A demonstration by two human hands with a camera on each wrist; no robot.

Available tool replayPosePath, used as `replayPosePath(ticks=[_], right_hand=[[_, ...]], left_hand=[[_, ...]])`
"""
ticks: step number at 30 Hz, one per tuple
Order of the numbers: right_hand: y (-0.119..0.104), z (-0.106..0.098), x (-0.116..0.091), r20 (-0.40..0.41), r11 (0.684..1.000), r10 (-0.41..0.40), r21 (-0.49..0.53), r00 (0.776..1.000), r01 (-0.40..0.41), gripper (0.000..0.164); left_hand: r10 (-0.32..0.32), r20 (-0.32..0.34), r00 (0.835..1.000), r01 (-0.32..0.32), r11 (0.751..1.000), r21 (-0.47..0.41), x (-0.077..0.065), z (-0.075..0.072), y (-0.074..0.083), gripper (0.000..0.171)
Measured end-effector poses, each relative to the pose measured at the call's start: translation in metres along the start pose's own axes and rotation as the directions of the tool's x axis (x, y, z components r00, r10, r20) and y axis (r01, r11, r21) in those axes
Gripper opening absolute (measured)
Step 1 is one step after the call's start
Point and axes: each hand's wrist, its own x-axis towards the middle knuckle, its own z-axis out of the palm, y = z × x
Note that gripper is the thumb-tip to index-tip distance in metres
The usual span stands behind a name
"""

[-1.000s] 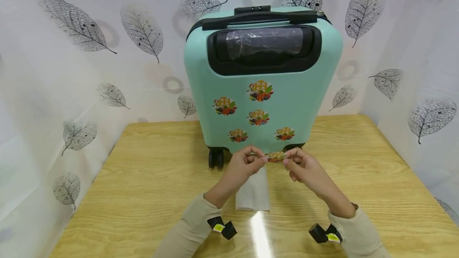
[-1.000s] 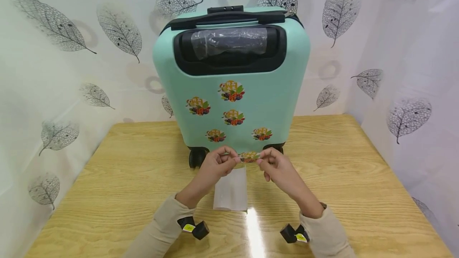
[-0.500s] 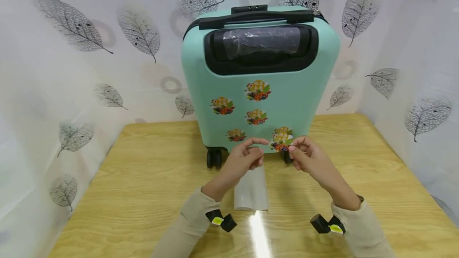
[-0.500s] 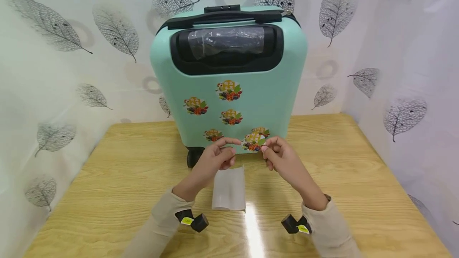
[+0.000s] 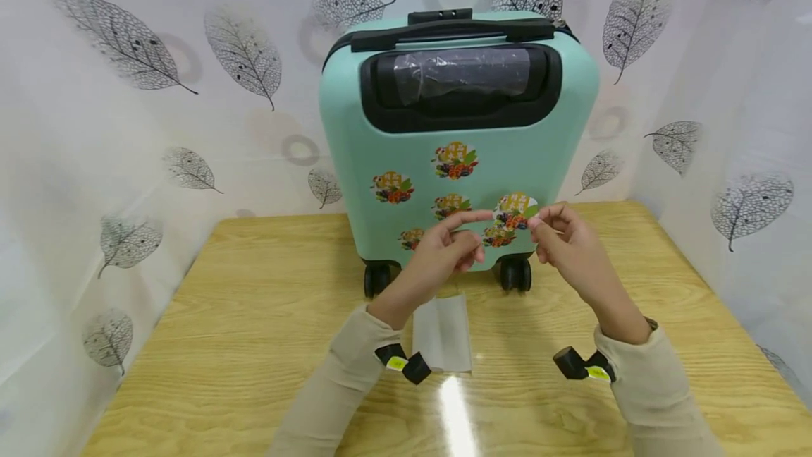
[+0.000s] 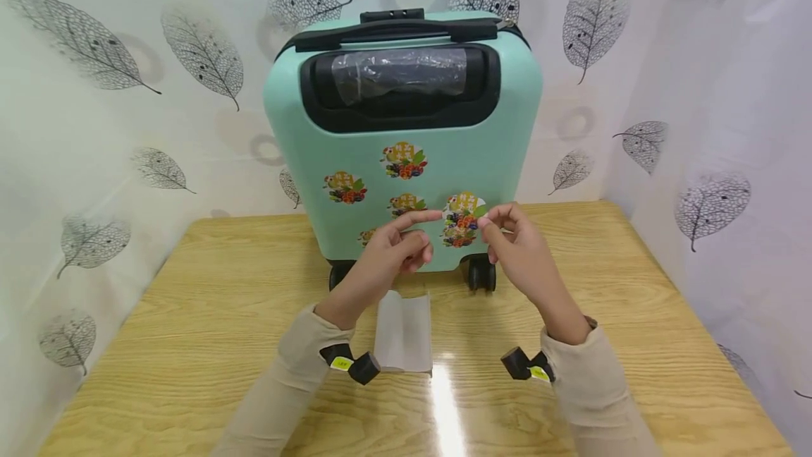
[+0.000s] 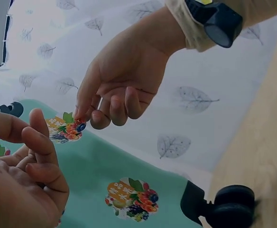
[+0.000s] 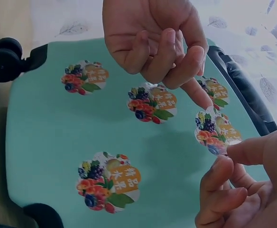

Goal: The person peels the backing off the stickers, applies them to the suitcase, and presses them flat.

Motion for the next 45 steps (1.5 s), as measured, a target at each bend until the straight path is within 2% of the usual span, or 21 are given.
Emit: replayPosePath(ticks=[7,17,23,33,40,45], right_hand=[[-0.003,-0.007,0.01,-0.083,0.997,-0.078,-0.018,0.994,0.076,0.019],[-0.008,-0.008,0.018,-0.161,0.994,-0.092,-0.072,0.983,0.082,0.013],[-0.007,-0.006,0.023,-0.204,0.991,-0.108,-0.097,0.973,0.09,0.012],[0.0,-0.002,0.029,-0.222,0.988,-0.115,-0.124,0.968,0.089,0.017],[0.002,0.001,0.029,-0.227,0.983,-0.141,-0.147,0.964,0.11,0.021],[0.004,0.002,0.03,-0.234,0.982,-0.159,-0.14,0.959,0.129,0.016]], left_hand=[[0.014,0.01,1.0,-0.014,1.0,0.005,0.01,0.004,0.009,0.038],[0.069,0.042,0.997,-0.071,0.997,0.033,0.016,0.007,0.009,0.041],[0.078,0.028,0.997,-0.079,0.995,0.059,0.019,0.006,0.009,0.041],[0.044,-0.002,0.999,-0.044,0.997,0.057,0.022,0.003,0.007,0.041],[0.048,-0.007,0.999,-0.047,0.997,0.062,0.024,0.002,0.005,0.041],[0.05,-0.011,0.999,-0.049,0.997,0.065,0.025,0.001,0.003,0.041]])
